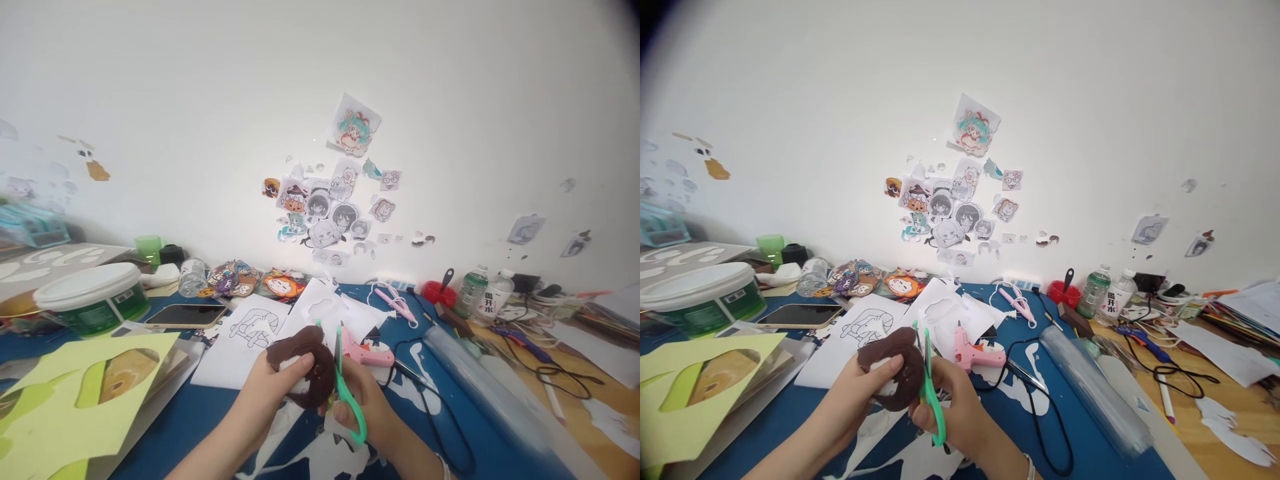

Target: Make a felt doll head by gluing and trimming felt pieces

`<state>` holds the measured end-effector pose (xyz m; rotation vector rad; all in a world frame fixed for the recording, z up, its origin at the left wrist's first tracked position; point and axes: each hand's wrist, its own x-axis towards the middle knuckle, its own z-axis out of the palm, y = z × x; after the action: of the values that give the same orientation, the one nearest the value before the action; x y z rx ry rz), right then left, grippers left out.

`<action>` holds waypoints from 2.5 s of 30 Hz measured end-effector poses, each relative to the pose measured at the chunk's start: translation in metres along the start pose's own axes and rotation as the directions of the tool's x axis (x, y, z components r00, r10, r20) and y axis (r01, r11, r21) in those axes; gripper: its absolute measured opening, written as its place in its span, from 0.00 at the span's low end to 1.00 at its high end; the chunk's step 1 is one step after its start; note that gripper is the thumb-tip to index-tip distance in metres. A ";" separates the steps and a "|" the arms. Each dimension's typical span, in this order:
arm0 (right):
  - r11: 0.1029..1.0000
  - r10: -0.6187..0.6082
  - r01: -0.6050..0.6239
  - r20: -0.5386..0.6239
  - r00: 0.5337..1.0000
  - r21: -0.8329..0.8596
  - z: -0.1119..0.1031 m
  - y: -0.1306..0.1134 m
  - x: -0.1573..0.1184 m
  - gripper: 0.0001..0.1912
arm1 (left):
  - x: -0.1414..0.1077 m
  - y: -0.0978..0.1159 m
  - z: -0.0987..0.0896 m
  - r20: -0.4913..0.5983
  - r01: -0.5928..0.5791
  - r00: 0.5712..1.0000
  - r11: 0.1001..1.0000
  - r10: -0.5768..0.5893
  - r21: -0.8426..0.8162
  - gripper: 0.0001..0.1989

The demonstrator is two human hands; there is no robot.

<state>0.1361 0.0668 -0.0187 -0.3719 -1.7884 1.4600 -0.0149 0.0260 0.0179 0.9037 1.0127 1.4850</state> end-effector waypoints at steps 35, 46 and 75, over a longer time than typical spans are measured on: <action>0.974 0.110 -0.138 -0.157 0.982 -0.180 -0.002 -0.014 -0.003 0.10 | -0.003 0.010 0.002 -0.185 -0.087 0.973 0.962 0.138 0.260 0.20; 0.973 0.139 -0.175 -0.223 0.965 -0.150 0.005 -0.010 -0.003 0.12 | 0.000 0.011 -0.002 -0.142 -0.041 0.987 0.982 0.068 0.184 0.22; 0.995 0.099 -0.088 -0.381 0.919 0.047 -0.031 -0.003 0.008 0.19 | 0.005 -0.003 -0.009 0.318 0.318 0.904 0.946 -0.285 -0.056 0.16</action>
<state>0.1538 0.0931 -0.0119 -0.6868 -1.4496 1.3650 -0.0234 0.0304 0.0117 0.8270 0.7937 1.0866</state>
